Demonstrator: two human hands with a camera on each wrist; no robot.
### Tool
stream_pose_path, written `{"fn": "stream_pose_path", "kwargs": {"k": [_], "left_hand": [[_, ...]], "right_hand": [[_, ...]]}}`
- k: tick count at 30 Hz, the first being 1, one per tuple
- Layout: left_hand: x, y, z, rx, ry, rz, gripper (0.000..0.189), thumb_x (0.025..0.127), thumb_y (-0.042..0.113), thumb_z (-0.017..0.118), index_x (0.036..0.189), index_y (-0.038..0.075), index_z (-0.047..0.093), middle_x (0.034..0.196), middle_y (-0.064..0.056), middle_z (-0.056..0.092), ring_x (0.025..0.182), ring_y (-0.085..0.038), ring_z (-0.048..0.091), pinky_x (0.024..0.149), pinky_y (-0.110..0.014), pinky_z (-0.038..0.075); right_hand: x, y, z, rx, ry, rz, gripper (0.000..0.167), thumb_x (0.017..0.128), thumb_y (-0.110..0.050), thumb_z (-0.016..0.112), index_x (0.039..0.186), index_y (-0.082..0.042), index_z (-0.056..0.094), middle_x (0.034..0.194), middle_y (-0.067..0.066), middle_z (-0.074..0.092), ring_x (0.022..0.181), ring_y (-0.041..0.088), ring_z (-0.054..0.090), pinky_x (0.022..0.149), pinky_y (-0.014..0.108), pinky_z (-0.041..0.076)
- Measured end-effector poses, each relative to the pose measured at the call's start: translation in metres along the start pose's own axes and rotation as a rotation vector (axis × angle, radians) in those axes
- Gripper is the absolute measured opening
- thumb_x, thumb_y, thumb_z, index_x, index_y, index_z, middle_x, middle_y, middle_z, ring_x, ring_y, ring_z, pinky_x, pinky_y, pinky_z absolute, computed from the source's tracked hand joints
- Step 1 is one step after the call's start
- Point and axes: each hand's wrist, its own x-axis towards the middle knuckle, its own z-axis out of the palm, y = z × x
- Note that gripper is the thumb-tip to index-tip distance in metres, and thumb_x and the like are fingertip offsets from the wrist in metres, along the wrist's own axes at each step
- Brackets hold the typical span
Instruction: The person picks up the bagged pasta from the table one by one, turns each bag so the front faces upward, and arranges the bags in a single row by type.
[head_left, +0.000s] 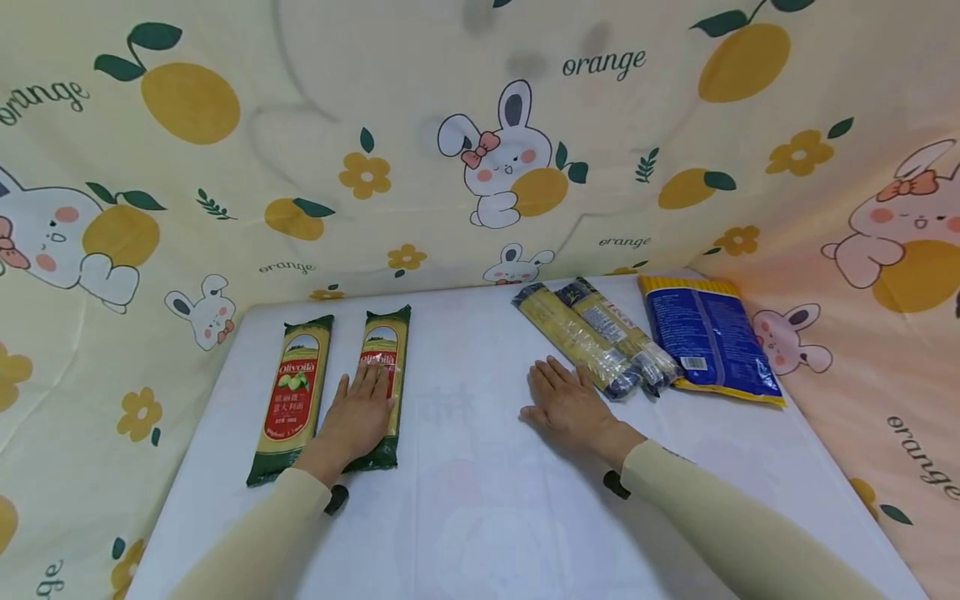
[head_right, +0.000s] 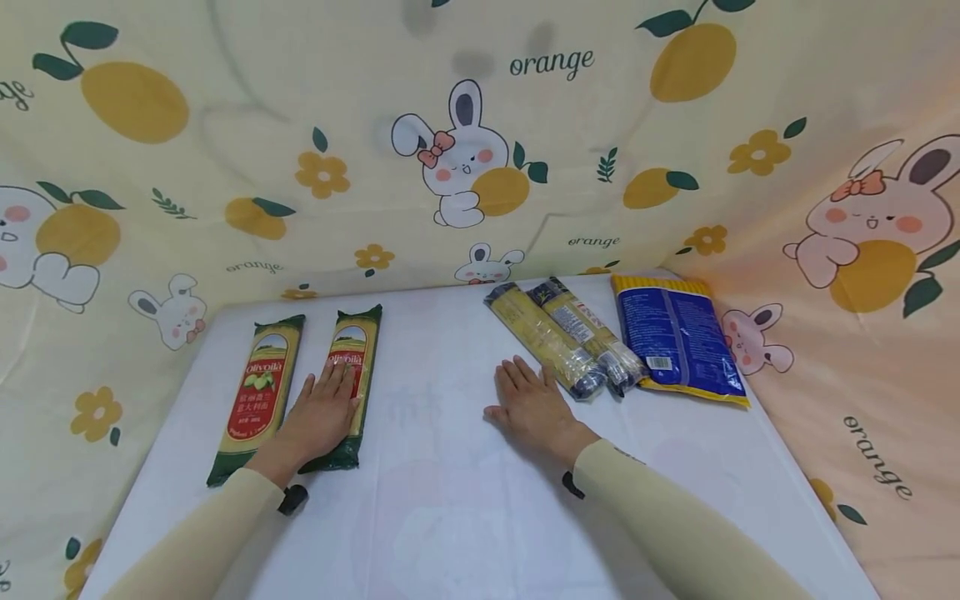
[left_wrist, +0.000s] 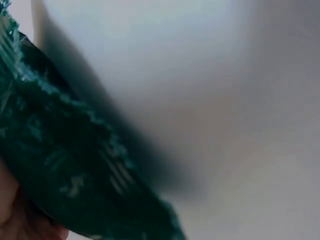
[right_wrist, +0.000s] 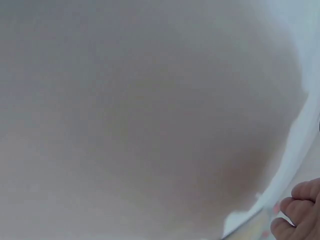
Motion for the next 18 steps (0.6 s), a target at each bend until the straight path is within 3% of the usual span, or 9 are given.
{"fn": "stream_pose_path", "kwargs": {"k": [9, 18], "left_hand": [[-0.006, -0.021, 0.001, -0.021, 0.000, -0.036, 0.067, 0.112, 0.032, 0.050, 0.163, -0.006, 0.028, 0.171, -0.028, 0.024, 0.161, -0.048, 0.013, 0.126, -0.068, 0.015], [-0.013, -0.027, -0.001, 0.025, 0.027, -0.042, 0.066, 0.110, 0.031, 0.053, 0.161, -0.007, 0.033, 0.169, -0.030, 0.028, 0.159, -0.049, 0.019, 0.125, -0.069, 0.017]], "right_hand": [[-0.005, 0.054, -0.014, -0.038, 0.058, 0.146, 0.078, 0.110, -0.050, 0.048, 0.165, 0.001, 0.025, 0.173, 0.023, 0.024, 0.162, 0.042, 0.017, 0.127, 0.068, 0.012], [-0.010, 0.072, -0.013, -0.011, 0.017, 0.193, 0.079, 0.109, -0.046, 0.051, 0.166, 0.002, 0.022, 0.173, 0.026, 0.021, 0.161, 0.045, 0.015, 0.128, 0.067, 0.006]]}}
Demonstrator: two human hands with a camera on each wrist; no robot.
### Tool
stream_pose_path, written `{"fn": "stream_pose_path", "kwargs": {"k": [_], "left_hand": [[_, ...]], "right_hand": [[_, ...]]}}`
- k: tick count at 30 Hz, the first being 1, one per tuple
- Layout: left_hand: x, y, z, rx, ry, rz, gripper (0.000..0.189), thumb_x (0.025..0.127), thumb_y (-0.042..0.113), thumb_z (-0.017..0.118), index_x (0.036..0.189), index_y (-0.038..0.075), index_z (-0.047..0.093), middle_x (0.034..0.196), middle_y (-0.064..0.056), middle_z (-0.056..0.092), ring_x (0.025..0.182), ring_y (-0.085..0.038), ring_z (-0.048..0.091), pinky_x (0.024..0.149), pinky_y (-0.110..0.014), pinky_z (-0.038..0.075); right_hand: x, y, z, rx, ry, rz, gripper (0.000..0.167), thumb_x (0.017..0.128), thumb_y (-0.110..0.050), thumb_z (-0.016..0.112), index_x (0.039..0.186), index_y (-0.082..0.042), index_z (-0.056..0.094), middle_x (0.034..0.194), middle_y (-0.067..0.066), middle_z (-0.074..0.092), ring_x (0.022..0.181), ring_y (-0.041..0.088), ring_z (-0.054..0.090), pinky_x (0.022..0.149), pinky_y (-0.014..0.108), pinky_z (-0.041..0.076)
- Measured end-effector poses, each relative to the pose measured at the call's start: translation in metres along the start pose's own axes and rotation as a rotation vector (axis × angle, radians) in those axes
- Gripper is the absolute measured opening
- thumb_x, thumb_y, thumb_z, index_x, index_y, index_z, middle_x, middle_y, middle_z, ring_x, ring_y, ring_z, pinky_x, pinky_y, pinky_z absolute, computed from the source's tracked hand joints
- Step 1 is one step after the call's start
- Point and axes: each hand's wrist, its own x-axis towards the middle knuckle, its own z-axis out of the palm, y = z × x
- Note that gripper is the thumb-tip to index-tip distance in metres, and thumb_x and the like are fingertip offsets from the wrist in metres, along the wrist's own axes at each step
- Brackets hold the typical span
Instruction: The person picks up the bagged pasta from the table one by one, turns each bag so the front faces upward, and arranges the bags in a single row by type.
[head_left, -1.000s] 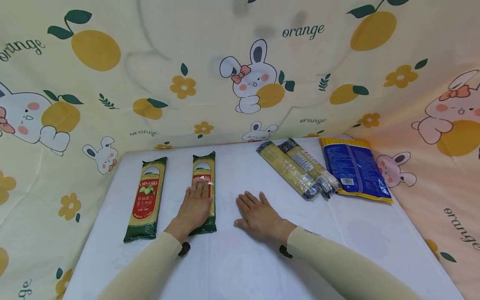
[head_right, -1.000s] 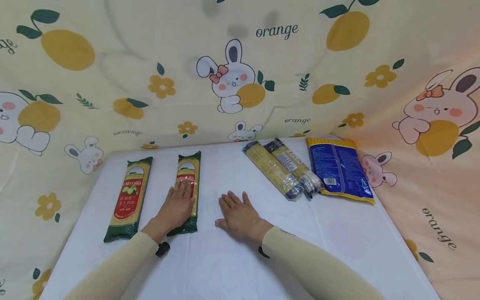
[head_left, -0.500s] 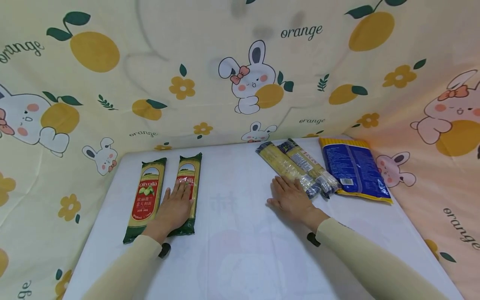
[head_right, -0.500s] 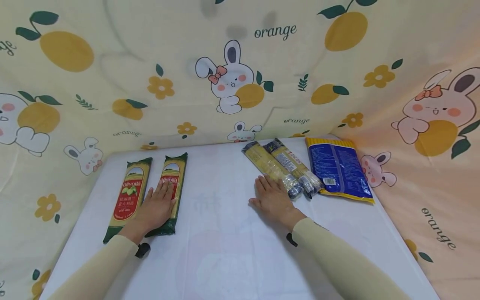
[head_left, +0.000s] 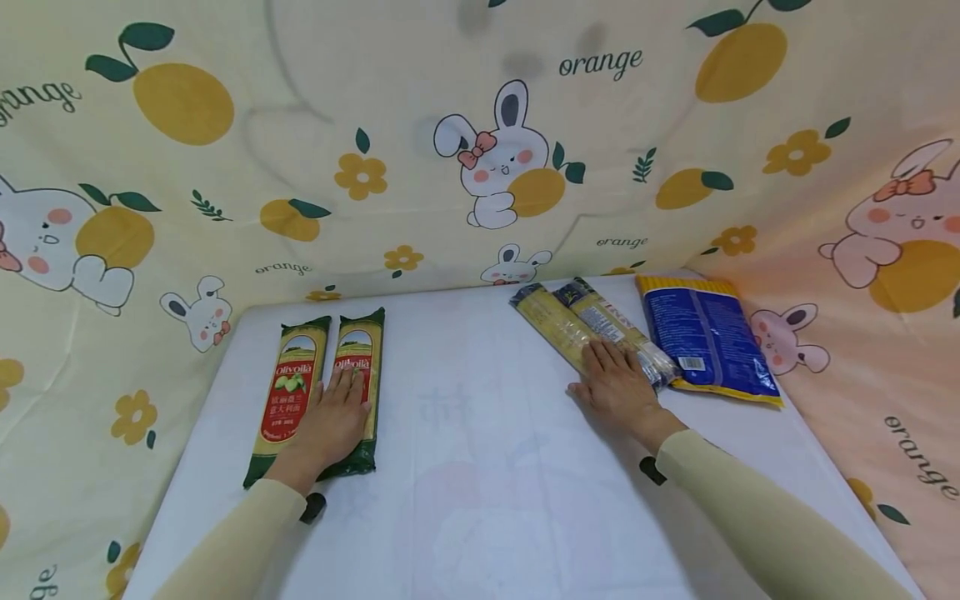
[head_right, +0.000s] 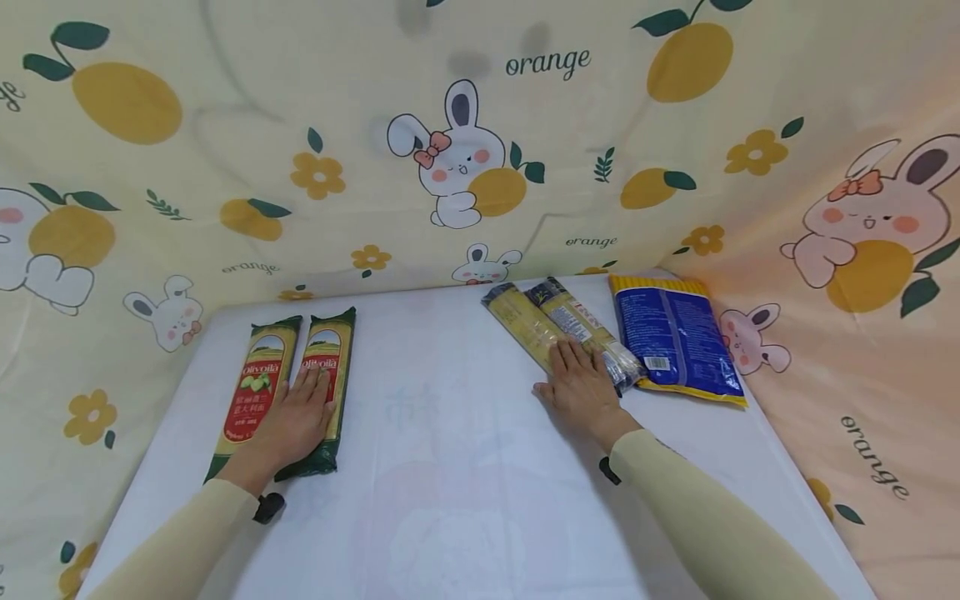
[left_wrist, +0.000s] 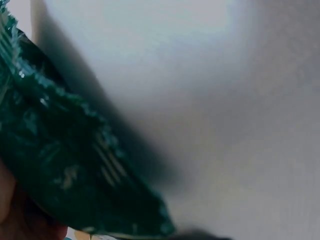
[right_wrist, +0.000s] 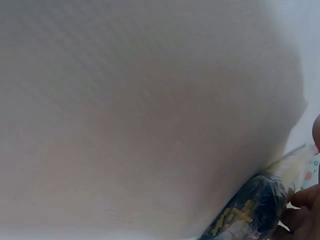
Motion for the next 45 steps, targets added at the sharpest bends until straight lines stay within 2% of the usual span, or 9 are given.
{"fn": "stream_pose_path", "kwargs": {"k": [11, 19, 27, 36, 42, 45], "left_hand": [[0.001, -0.001, -0.002, -0.007, -0.014, -0.005, 0.066, 0.111, 0.031, 0.052, 0.162, -0.006, 0.031, 0.171, -0.028, 0.024, 0.160, -0.048, 0.015, 0.125, -0.069, 0.014], [0.003, 0.001, -0.001, -0.022, -0.028, -0.019, 0.067, 0.111, 0.032, 0.050, 0.163, -0.005, 0.029, 0.172, -0.028, 0.021, 0.161, -0.047, 0.013, 0.126, -0.069, 0.013], [0.002, 0.000, 0.000, -0.041, -0.027, -0.022, 0.067, 0.111, 0.032, 0.049, 0.163, -0.005, 0.028, 0.172, -0.028, 0.019, 0.161, -0.048, 0.013, 0.126, -0.069, 0.014], [0.001, 0.000, 0.002, -0.045, -0.029, -0.027, 0.069, 0.111, 0.032, 0.049, 0.164, -0.005, 0.026, 0.173, -0.028, 0.017, 0.161, -0.047, 0.011, 0.126, -0.067, 0.016], [0.000, 0.002, 0.001, -0.052, -0.039, -0.038, 0.069, 0.111, 0.033, 0.049, 0.165, -0.004, 0.024, 0.173, -0.027, 0.017, 0.162, -0.046, 0.009, 0.126, -0.066, 0.016], [0.000, 0.003, 0.000, -0.063, -0.048, -0.040, 0.069, 0.112, 0.033, 0.048, 0.165, -0.004, 0.023, 0.174, -0.026, 0.016, 0.162, -0.046, 0.009, 0.126, -0.066, 0.016]], "right_hand": [[0.002, 0.003, 0.002, -0.051, -0.063, -0.016, 0.088, 0.109, -0.055, 0.047, 0.167, 0.001, 0.013, 0.175, 0.024, 0.011, 0.163, 0.044, 0.009, 0.129, 0.064, -0.001], [-0.001, 0.002, 0.004, -0.020, -0.092, -0.041, 0.092, 0.107, -0.059, 0.049, 0.168, -0.002, 0.011, 0.176, 0.021, 0.010, 0.163, 0.041, 0.007, 0.129, 0.064, -0.003], [-0.009, -0.009, 0.004, 0.019, -0.098, -0.059, 0.096, 0.104, -0.062, 0.052, 0.169, -0.004, 0.011, 0.177, 0.019, 0.008, 0.164, 0.040, 0.007, 0.130, 0.061, 0.001], [-0.015, -0.018, 0.007, 0.041, -0.053, -0.125, 0.091, 0.104, -0.060, 0.055, 0.168, -0.004, 0.022, 0.175, 0.019, 0.019, 0.162, 0.041, 0.015, 0.129, 0.063, 0.012], [-0.011, -0.008, 0.005, 0.039, -0.012, -0.163, 0.082, 0.106, -0.055, 0.054, 0.167, -0.007, 0.027, 0.173, 0.018, 0.026, 0.159, 0.043, 0.023, 0.126, 0.066, 0.020], [-0.008, 0.001, 0.005, 0.043, -0.012, -0.166, 0.078, 0.108, -0.052, 0.053, 0.168, -0.011, 0.026, 0.175, 0.019, 0.020, 0.160, 0.046, 0.019, 0.126, 0.067, 0.019]]}}
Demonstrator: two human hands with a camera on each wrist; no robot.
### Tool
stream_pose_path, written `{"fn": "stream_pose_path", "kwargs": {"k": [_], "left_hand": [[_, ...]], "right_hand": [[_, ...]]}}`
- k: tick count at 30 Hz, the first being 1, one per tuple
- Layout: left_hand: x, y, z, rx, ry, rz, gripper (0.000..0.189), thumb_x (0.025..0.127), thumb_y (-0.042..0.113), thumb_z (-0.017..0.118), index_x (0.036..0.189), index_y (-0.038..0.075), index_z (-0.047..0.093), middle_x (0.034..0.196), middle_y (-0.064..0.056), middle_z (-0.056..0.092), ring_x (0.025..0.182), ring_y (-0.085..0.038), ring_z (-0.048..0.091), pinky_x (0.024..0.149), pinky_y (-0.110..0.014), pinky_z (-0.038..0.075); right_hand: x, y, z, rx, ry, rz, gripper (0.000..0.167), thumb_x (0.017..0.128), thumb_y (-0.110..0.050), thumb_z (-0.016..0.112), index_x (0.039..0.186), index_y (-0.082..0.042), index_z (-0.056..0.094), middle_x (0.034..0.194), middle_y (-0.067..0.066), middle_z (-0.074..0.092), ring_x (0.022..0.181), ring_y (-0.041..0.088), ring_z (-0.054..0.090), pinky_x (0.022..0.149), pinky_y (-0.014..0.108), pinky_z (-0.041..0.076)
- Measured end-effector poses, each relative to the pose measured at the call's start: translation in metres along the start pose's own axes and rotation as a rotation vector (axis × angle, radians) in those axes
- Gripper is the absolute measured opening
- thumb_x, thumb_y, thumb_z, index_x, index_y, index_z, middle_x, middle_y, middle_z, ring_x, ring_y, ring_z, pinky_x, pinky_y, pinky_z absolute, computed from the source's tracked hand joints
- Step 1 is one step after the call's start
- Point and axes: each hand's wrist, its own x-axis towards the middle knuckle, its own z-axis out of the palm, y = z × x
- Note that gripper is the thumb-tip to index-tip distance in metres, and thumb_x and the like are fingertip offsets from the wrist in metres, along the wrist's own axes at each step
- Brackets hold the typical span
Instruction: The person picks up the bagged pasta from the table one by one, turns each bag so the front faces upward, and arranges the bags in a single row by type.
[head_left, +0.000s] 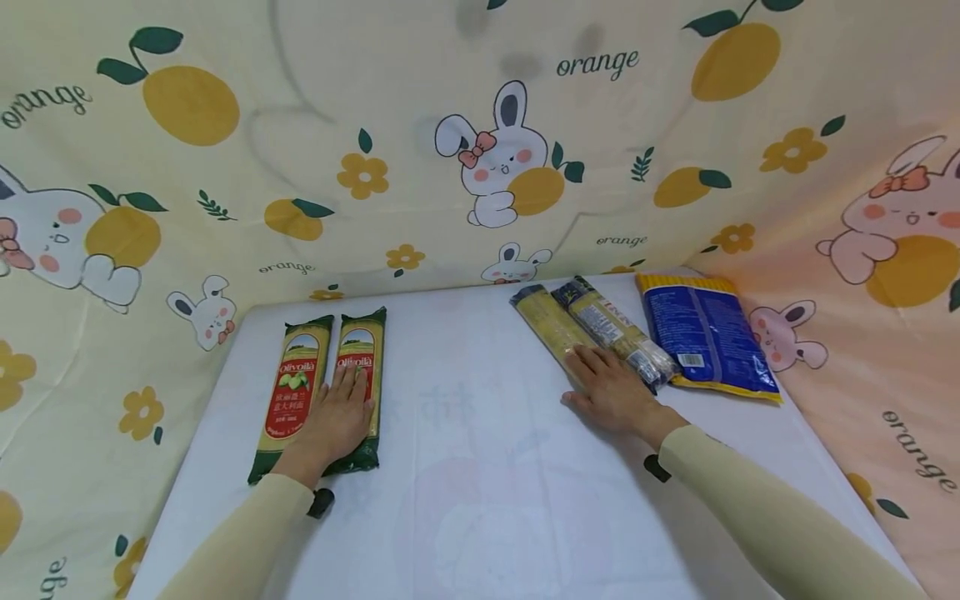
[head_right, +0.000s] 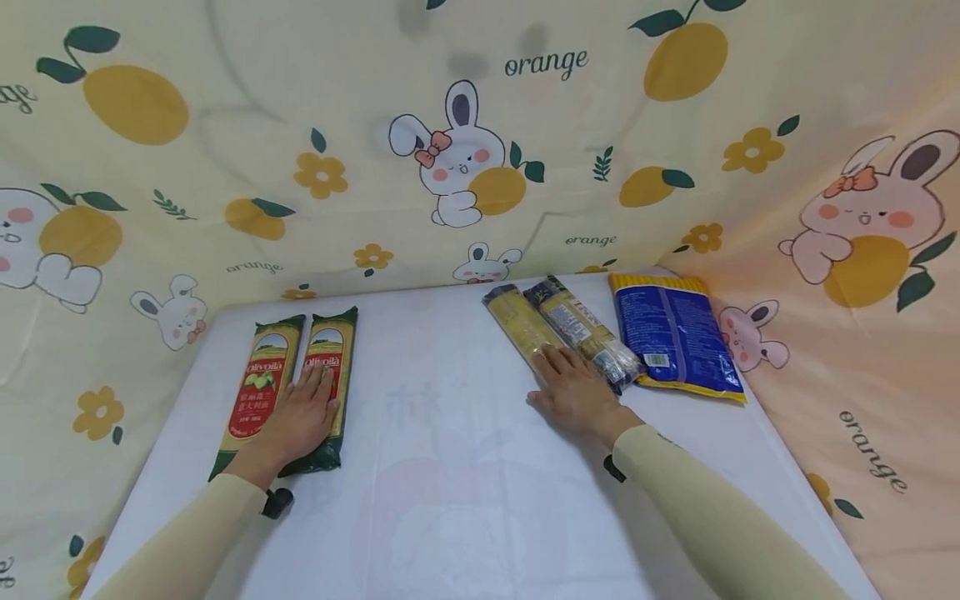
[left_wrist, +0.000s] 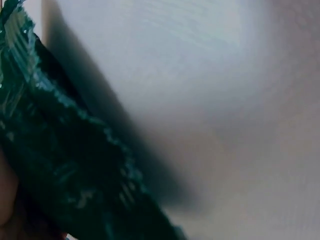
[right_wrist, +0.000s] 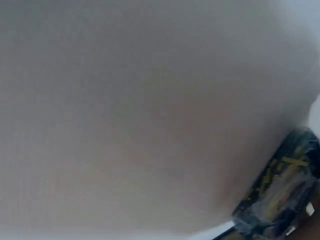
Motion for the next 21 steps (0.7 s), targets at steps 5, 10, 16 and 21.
{"fn": "stream_pose_path", "kwargs": {"k": [5, 10, 16, 21], "left_hand": [[0.002, 0.002, 0.000, 0.002, -0.010, 0.005, 0.070, 0.112, 0.033, 0.048, 0.165, -0.003, 0.022, 0.174, -0.026, 0.015, 0.162, -0.046, 0.007, 0.126, -0.067, 0.016], [0.002, 0.003, 0.000, 0.020, -0.001, 0.015, 0.070, 0.112, 0.032, 0.048, 0.165, -0.005, 0.022, 0.174, -0.027, 0.015, 0.162, -0.047, 0.008, 0.126, -0.067, 0.017], [0.000, 0.005, -0.001, 0.029, 0.007, 0.017, 0.069, 0.112, 0.031, 0.049, 0.164, -0.006, 0.024, 0.173, -0.028, 0.017, 0.161, -0.048, 0.009, 0.126, -0.067, 0.017], [0.000, 0.006, 0.000, 0.030, 0.008, 0.010, 0.068, 0.112, 0.031, 0.047, 0.164, -0.007, 0.024, 0.172, -0.029, 0.017, 0.161, -0.049, 0.008, 0.126, -0.068, 0.014]], "right_hand": [[0.000, 0.005, 0.003, 0.022, -0.035, 0.022, 0.079, 0.109, -0.053, 0.049, 0.170, -0.014, 0.018, 0.176, 0.022, 0.005, 0.161, 0.049, 0.004, 0.128, 0.066, 0.011], [-0.002, -0.013, 0.009, 0.066, -0.041, 0.036, 0.084, 0.109, -0.055, 0.048, 0.170, -0.009, 0.015, 0.176, 0.022, 0.002, 0.162, 0.047, 0.001, 0.129, 0.063, 0.010], [-0.009, -0.060, 0.017, 0.064, -0.031, 0.048, 0.084, 0.109, -0.051, 0.049, 0.167, 0.002, 0.017, 0.174, 0.027, 0.006, 0.160, 0.052, 0.000, 0.128, 0.067, 0.013], [-0.012, -0.097, 0.021, 0.046, -0.042, 0.048, 0.084, 0.109, -0.051, 0.050, 0.164, 0.006, 0.023, 0.173, 0.030, 0.011, 0.160, 0.054, 0.002, 0.126, 0.068, 0.015]]}}
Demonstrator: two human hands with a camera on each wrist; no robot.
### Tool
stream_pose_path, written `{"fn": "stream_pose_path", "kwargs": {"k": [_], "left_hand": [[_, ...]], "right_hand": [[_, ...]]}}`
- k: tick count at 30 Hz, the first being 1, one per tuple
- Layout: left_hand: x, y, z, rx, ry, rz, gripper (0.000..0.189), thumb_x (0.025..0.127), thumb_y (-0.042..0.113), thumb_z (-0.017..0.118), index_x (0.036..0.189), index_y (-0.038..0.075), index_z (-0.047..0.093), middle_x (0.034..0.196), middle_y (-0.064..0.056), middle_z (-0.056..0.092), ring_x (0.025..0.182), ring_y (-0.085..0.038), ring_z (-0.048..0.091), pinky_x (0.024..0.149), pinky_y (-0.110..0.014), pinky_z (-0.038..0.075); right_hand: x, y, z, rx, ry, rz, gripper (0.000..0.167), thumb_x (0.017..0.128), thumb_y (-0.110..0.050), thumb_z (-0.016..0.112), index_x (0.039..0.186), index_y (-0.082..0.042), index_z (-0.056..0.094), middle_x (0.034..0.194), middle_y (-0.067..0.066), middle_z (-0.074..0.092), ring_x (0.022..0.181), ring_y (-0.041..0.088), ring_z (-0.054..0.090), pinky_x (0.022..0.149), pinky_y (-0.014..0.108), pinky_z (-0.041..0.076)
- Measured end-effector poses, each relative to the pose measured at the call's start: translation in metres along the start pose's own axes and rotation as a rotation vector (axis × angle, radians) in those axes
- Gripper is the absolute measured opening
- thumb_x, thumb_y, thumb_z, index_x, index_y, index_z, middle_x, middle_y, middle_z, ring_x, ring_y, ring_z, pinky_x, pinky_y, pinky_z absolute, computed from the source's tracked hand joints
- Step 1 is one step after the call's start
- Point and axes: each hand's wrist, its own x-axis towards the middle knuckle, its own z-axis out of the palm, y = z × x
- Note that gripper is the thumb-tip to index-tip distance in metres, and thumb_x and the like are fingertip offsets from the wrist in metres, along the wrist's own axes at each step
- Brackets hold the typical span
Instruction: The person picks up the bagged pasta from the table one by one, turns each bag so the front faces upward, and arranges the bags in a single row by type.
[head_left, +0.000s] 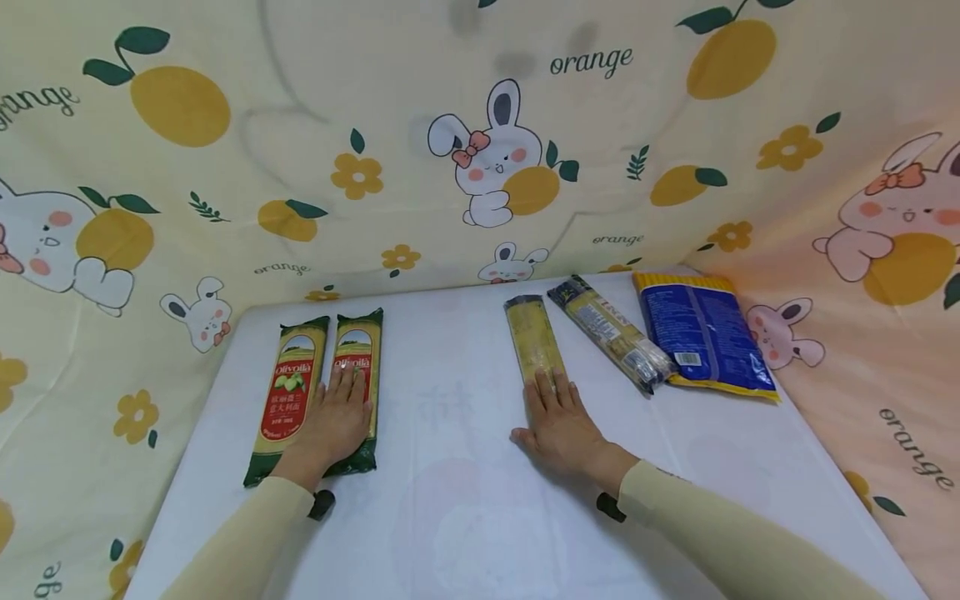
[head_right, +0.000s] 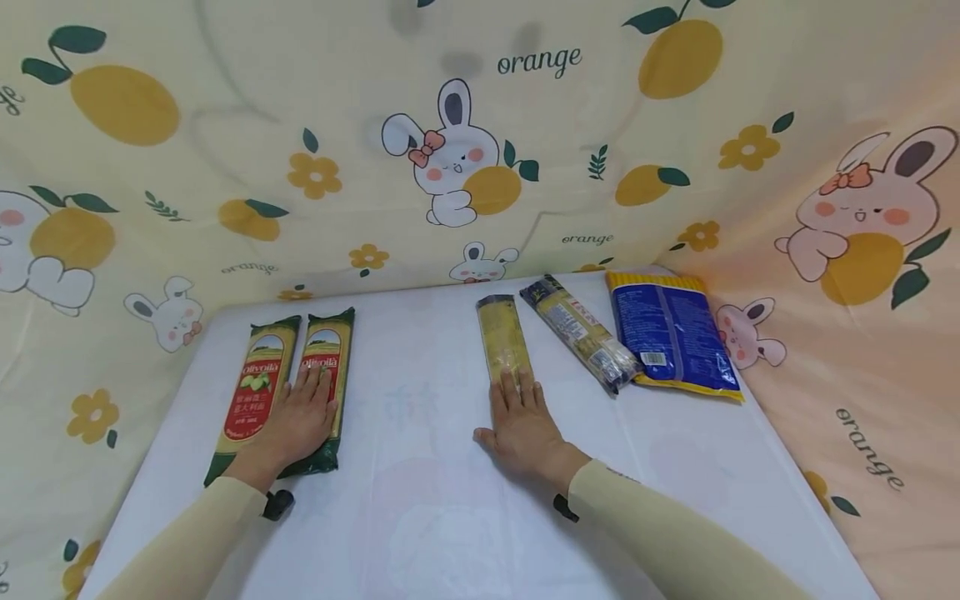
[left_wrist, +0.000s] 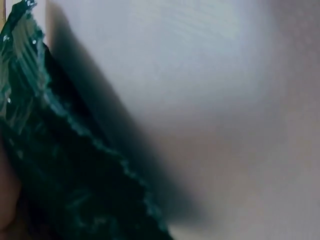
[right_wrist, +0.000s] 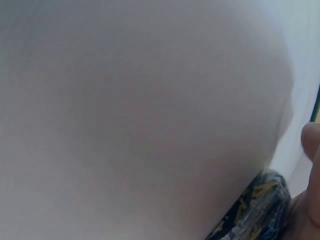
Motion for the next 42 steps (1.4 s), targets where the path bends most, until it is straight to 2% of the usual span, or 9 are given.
{"fn": "stream_pose_path", "kwargs": {"k": [6, 12, 17, 22, 29, 32, 35, 38, 42], "left_hand": [[-0.002, -0.003, 0.003, -0.032, 0.006, 0.018, 0.068, 0.113, 0.031, 0.045, 0.164, -0.007, 0.022, 0.173, -0.029, 0.014, 0.161, -0.049, 0.007, 0.126, -0.070, 0.011], [-0.003, -0.004, 0.003, -0.029, 0.008, 0.026, 0.070, 0.112, 0.033, 0.045, 0.164, -0.007, 0.021, 0.173, -0.028, 0.014, 0.161, -0.048, 0.009, 0.125, -0.071, 0.012], [-0.001, -0.001, 0.001, -0.002, 0.008, 0.025, 0.070, 0.112, 0.034, 0.046, 0.163, -0.007, 0.024, 0.172, -0.029, 0.019, 0.161, -0.048, 0.012, 0.125, -0.072, 0.013], [0.008, 0.006, -0.003, 0.028, 0.052, 0.018, 0.065, 0.110, 0.034, 0.051, 0.159, -0.006, 0.037, 0.168, -0.030, 0.031, 0.158, -0.049, 0.021, 0.123, -0.072, 0.019], [0.037, 0.040, -0.018, 0.001, 0.161, 0.079, 0.044, 0.108, 0.029, 0.058, 0.140, -0.001, 0.064, 0.147, -0.023, 0.060, 0.142, -0.045, 0.049, 0.118, -0.067, 0.036], [0.058, 0.061, -0.025, 0.020, 0.195, 0.108, 0.037, 0.109, 0.028, 0.056, 0.133, 0.003, 0.070, 0.137, -0.018, 0.068, 0.133, -0.040, 0.057, 0.112, -0.061, 0.045], [0.082, 0.081, -0.031, 0.042, 0.213, 0.133, 0.034, 0.110, 0.028, 0.054, 0.130, 0.008, 0.073, 0.131, -0.013, 0.072, 0.126, -0.035, 0.060, 0.107, -0.056, 0.050], [0.104, 0.098, -0.034, 0.050, 0.212, 0.145, 0.032, 0.112, 0.029, 0.051, 0.126, 0.011, 0.073, 0.129, -0.010, 0.072, 0.125, -0.034, 0.059, 0.105, -0.055, 0.050], [0.126, 0.114, -0.035, 0.054, 0.187, 0.148, 0.033, 0.113, 0.029, 0.048, 0.127, 0.011, 0.072, 0.130, -0.010, 0.071, 0.126, -0.035, 0.057, 0.105, -0.058, 0.049]], "right_hand": [[-0.010, -0.025, 0.009, -0.021, 0.022, -0.048, 0.086, 0.107, -0.052, 0.054, 0.162, 0.008, 0.027, 0.172, 0.031, 0.017, 0.160, 0.053, 0.008, 0.126, 0.067, 0.018], [-0.020, -0.037, 0.014, -0.061, -0.011, -0.083, 0.089, 0.106, -0.057, 0.052, 0.164, 0.004, 0.025, 0.174, 0.025, 0.017, 0.161, 0.049, 0.009, 0.128, 0.063, 0.017], [-0.023, -0.047, 0.016, -0.066, -0.018, -0.143, 0.088, 0.107, -0.059, 0.050, 0.164, 0.004, 0.027, 0.173, 0.026, 0.019, 0.160, 0.049, 0.012, 0.127, 0.063, 0.020], [-0.023, -0.051, 0.014, -0.070, -0.009, -0.204, 0.085, 0.106, -0.058, 0.050, 0.163, 0.002, 0.031, 0.172, 0.025, 0.023, 0.160, 0.050, 0.015, 0.127, 0.063, 0.021], [-0.016, -0.033, 0.012, -0.065, -0.037, -0.262, 0.078, 0.109, -0.061, 0.040, 0.167, -0.011, 0.028, 0.176, 0.012, 0.017, 0.163, 0.040, 0.008, 0.129, 0.063, 0.013], [-0.014, -0.025, 0.010, -0.023, 0.001, -0.284, 0.069, 0.111, -0.056, 0.041, 0.165, -0.014, 0.036, 0.175, 0.011, 0.024, 0.163, 0.039, 0.016, 0.127, 0.066, 0.016], [-0.012, -0.021, 0.009, -0.022, 0.119, -0.301, 0.055, 0.111, -0.046, 0.047, 0.155, -0.014, 0.053, 0.166, 0.010, 0.044, 0.156, 0.038, 0.036, 0.122, 0.067, 0.028], [-0.011, -0.018, 0.009, -0.026, 0.281, -0.295, 0.039, 0.108, -0.036, 0.059, 0.136, -0.010, 0.066, 0.144, 0.009, 0.063, 0.136, 0.034, 0.056, 0.114, 0.061, 0.042], [-0.012, -0.018, 0.010, -0.006, 0.430, -0.224, 0.026, 0.099, -0.032, 0.075, 0.109, -0.009, 0.067, 0.112, 0.008, 0.068, 0.108, 0.031, 0.063, 0.095, 0.051, 0.052]]}}
